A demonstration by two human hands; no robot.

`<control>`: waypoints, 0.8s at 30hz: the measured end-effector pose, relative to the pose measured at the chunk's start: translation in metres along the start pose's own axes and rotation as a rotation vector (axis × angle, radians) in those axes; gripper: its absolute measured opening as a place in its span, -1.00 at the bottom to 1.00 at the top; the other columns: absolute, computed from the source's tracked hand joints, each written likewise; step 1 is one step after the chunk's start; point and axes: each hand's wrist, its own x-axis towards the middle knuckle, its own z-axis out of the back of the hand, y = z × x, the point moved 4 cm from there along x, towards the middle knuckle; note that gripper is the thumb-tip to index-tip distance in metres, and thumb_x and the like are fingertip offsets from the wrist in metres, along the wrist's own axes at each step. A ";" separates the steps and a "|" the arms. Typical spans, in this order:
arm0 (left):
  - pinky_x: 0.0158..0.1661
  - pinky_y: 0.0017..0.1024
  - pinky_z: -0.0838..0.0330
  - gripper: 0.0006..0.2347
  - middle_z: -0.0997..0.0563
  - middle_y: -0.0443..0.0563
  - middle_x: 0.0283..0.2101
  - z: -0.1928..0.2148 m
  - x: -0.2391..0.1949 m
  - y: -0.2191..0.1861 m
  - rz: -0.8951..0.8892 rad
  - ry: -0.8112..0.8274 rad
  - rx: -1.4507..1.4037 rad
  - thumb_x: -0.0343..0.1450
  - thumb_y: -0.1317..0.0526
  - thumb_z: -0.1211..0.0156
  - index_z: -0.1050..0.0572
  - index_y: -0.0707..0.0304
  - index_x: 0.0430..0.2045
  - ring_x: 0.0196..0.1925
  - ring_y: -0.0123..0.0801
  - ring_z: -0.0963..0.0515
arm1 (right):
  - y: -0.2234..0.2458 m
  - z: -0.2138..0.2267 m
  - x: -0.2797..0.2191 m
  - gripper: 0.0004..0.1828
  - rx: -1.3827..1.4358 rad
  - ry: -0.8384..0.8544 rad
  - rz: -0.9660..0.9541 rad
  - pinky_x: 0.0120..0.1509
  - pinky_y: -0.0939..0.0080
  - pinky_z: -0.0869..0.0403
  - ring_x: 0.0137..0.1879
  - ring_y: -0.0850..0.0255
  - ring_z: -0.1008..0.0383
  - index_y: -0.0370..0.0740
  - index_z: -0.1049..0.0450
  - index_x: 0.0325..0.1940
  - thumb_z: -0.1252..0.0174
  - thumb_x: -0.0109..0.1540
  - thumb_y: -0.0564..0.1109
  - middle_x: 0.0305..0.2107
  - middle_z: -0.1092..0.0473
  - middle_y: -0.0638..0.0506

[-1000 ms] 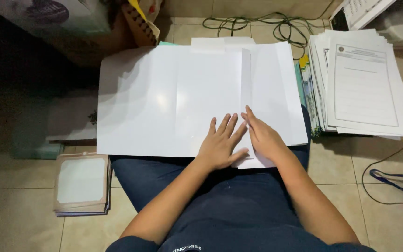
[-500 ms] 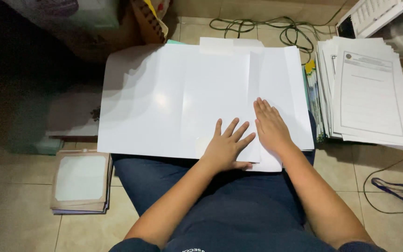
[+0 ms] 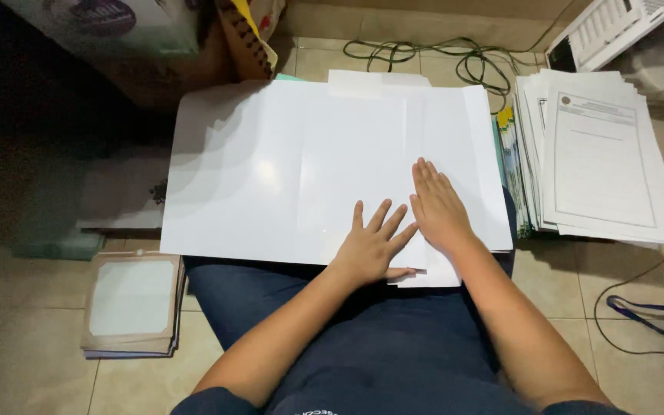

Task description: The person folds large white sheets of paper one by one and places them onto a light blue folder. After each sheet is placed, they pick up a printed document from a stack and add it to the folder.

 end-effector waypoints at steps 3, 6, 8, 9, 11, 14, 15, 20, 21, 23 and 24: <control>0.28 0.54 0.11 -0.20 -0.14 0.24 0.49 -0.002 0.000 -0.002 0.005 0.078 0.002 0.34 -0.42 0.04 -0.22 0.06 0.41 0.54 0.20 -0.04 | -0.009 -0.002 0.009 -0.31 -0.019 -0.005 0.021 0.63 0.01 0.11 0.63 0.02 0.16 -0.36 0.09 0.58 0.26 0.41 0.00 0.53 0.11 -0.20; 0.28 0.53 0.13 -0.22 -0.13 0.25 0.50 0.000 0.002 -0.003 -0.002 0.079 0.023 0.35 -0.41 0.03 -0.22 0.05 0.40 0.54 0.20 -0.02 | -0.026 -0.011 0.054 -0.31 -0.033 0.005 -0.007 0.64 0.00 0.12 0.64 0.02 0.17 -0.35 0.09 0.58 0.27 0.42 0.03 0.53 0.11 -0.20; 0.28 0.53 0.15 -0.20 -0.12 0.25 0.50 0.003 0.005 -0.002 0.006 0.102 0.001 0.32 -0.41 0.00 -0.21 0.05 0.40 0.54 0.21 -0.01 | -0.048 -0.013 0.103 -0.31 -0.033 -0.006 -0.024 0.64 0.00 0.13 0.64 0.02 0.18 -0.35 0.10 0.58 0.27 0.42 0.04 0.54 0.13 -0.19; 0.28 0.54 0.17 -0.18 -0.11 0.26 0.50 0.004 0.004 -0.003 0.012 0.131 -0.028 0.30 -0.42 -0.02 -0.20 0.05 0.39 0.54 0.22 0.01 | -0.057 -0.016 0.128 -0.30 -0.031 -0.010 -0.047 0.64 0.00 0.14 0.64 0.03 0.20 -0.35 0.10 0.58 0.28 0.42 0.05 0.54 0.14 -0.18; 0.28 0.54 0.17 -0.16 -0.11 0.25 0.50 0.008 0.006 -0.001 0.022 0.153 -0.038 0.28 -0.43 -0.05 -0.20 0.05 0.40 0.55 0.20 0.01 | -0.059 -0.016 0.147 -0.30 -0.019 -0.007 -0.055 0.64 0.00 0.15 0.64 0.03 0.22 -0.36 0.11 0.58 0.29 0.43 0.05 0.54 0.15 -0.18; 0.28 0.54 0.18 -0.14 -0.11 0.23 0.50 0.011 0.007 0.000 0.021 0.184 -0.052 0.24 -0.43 -0.10 -0.19 0.05 0.40 0.55 0.17 0.01 | -0.055 -0.016 0.145 -0.30 -0.010 -0.016 -0.083 0.64 0.01 0.16 0.64 0.02 0.23 -0.38 0.11 0.58 0.29 0.43 0.05 0.54 0.16 -0.19; 0.27 0.55 0.19 -0.13 -0.10 0.22 0.50 0.012 0.008 -0.001 0.027 0.188 -0.055 0.23 -0.42 -0.12 -0.19 0.04 0.40 0.55 0.16 0.01 | -0.055 -0.015 0.137 -0.31 -0.014 -0.022 -0.088 0.64 0.01 0.16 0.64 0.02 0.23 -0.39 0.11 0.58 0.29 0.43 0.05 0.54 0.16 -0.19; 0.25 0.58 0.18 -0.12 -0.10 0.23 0.49 0.015 0.008 -0.006 0.014 0.212 -0.091 0.19 -0.37 -0.24 -0.21 0.05 0.38 0.53 0.17 0.02 | -0.019 -0.003 0.036 -0.32 -0.020 -0.039 -0.066 0.64 0.00 0.11 0.64 0.02 0.16 -0.39 0.06 0.57 0.25 0.42 0.01 0.53 0.10 -0.21; 0.25 0.59 0.17 -0.13 -0.10 0.23 0.49 0.019 0.011 -0.001 0.025 0.225 -0.090 0.18 -0.34 -0.29 -0.22 0.07 0.37 0.54 0.19 0.02 | -0.008 0.002 0.017 -0.33 0.002 -0.051 -0.041 0.65 0.00 0.09 0.63 0.01 0.14 -0.39 0.04 0.56 0.24 0.42 0.00 0.52 0.08 -0.22; 0.23 0.57 0.16 -0.17 -0.12 0.26 0.47 0.035 0.014 -0.009 0.013 0.272 -0.109 0.19 -0.29 -0.30 -0.23 0.09 0.33 0.52 0.22 0.00 | -0.013 -0.004 -0.017 -0.36 0.090 -0.044 -0.050 0.65 0.00 0.07 0.64 0.02 0.12 -0.34 0.01 0.56 0.23 0.42 -0.02 0.52 0.06 -0.18; 0.22 0.56 0.15 -0.21 -0.13 0.29 0.45 0.043 0.016 -0.011 0.033 0.311 -0.126 0.21 -0.23 -0.32 -0.25 0.11 0.30 0.50 0.26 -0.03 | -0.014 -0.007 -0.033 -0.38 0.178 -0.030 -0.029 0.65 0.00 0.05 0.64 0.04 0.10 -0.30 -0.02 0.56 0.23 0.43 -0.03 0.52 0.03 -0.14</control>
